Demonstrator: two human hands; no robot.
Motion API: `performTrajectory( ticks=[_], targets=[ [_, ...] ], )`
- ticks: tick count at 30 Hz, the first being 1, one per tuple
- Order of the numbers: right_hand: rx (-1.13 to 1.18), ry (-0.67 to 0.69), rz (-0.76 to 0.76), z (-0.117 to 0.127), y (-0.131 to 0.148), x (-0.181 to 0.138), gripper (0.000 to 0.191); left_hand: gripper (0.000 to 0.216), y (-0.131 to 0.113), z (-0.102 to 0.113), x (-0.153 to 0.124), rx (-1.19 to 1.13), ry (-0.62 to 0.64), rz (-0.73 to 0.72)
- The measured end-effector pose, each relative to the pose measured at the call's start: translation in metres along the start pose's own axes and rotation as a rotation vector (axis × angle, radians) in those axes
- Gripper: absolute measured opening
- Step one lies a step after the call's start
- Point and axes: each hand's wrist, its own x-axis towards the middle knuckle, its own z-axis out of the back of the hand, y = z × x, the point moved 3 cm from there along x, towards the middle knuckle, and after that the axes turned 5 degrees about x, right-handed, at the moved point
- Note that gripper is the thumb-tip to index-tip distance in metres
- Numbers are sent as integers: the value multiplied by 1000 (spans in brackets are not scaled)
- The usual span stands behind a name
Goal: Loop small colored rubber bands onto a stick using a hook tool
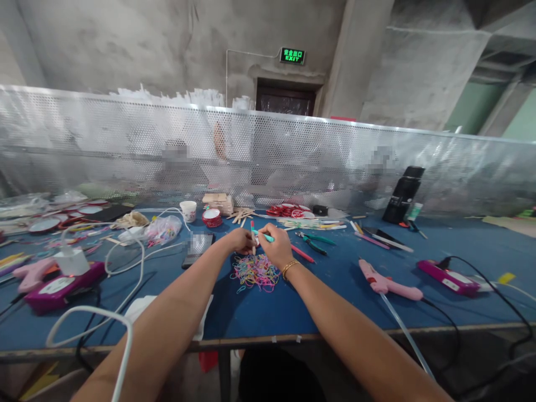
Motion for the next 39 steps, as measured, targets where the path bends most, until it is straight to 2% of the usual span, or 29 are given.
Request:
performTrajectory(
  ticks=[7,14,20,27,33,39],
  targets=[
    [-44,-70,-13,3,-4,1,13,23,2,1,2,-17,4,-8],
    [-13,-31,19,0,0,0,12,24,2,0,2,-14,3,-14],
    [-27,-84,-22,3,-4,1,10,23,3,1,3,-12,10,0],
    [3,-36,21,-1,-3,1,12,19,2,0,2,-4,1,-1],
    [3,-81,-18,2,-5,1,11,22,1,1,1,-8,2,10],
    [41,-31,12,0,-1,1,11,19,0,0,-2,-24,15,-12]
  ],
)
